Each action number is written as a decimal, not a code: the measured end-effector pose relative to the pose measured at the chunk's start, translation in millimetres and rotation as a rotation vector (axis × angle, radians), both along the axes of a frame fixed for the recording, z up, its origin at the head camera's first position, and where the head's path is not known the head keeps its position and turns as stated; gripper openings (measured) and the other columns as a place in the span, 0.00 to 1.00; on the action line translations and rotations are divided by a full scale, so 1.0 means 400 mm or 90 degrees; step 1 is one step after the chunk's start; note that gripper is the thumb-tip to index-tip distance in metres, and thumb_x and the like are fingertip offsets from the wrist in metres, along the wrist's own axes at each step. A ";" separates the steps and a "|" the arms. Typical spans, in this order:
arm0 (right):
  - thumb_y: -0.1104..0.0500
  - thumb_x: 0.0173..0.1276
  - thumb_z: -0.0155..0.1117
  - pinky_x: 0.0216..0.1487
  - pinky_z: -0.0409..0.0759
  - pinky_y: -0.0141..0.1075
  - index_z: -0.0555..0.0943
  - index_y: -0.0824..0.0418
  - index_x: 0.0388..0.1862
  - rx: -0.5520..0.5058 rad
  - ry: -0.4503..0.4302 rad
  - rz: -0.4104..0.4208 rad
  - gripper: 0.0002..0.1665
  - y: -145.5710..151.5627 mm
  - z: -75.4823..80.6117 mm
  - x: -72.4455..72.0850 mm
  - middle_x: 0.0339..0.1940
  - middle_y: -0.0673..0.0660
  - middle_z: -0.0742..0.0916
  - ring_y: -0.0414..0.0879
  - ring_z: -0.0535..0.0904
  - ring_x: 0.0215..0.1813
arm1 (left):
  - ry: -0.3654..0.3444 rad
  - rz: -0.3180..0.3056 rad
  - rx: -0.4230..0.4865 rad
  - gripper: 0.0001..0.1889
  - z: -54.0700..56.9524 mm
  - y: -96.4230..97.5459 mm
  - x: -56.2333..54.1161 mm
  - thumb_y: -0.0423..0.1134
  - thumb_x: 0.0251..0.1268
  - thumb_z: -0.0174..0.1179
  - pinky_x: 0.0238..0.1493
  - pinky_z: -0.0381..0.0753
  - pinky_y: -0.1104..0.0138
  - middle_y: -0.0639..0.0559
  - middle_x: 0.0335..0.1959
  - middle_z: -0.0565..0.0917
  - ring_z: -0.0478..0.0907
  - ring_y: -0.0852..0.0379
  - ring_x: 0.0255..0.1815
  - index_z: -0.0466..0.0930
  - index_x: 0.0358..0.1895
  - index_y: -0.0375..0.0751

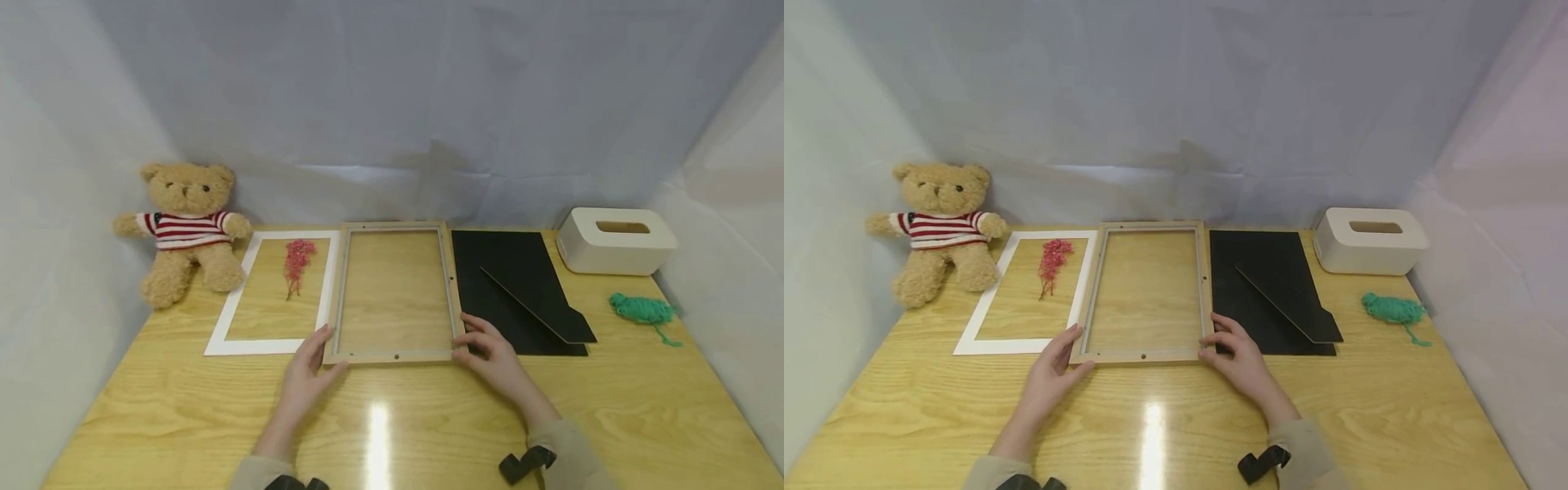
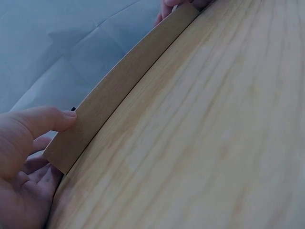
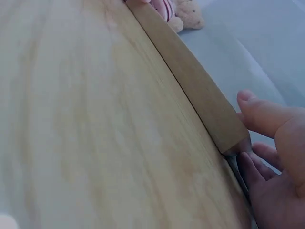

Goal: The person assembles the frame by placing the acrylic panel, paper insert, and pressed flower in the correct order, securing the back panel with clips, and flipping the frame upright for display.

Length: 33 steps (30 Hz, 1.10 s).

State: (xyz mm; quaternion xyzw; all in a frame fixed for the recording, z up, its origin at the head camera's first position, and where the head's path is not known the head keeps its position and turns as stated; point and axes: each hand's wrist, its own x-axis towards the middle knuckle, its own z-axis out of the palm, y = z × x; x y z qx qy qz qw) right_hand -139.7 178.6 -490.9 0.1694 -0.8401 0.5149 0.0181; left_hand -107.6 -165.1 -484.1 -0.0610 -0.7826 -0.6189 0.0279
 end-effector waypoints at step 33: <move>0.67 0.57 0.72 0.57 0.74 0.48 0.73 0.75 0.60 -0.025 0.010 0.007 0.33 -0.030 0.075 0.039 0.67 0.70 0.69 0.62 0.77 0.57 | -0.048 0.122 -0.053 0.26 0.086 -0.092 -0.026 0.31 0.63 0.63 0.50 0.75 0.78 0.38 0.63 0.70 0.71 0.43 0.60 0.68 0.64 0.32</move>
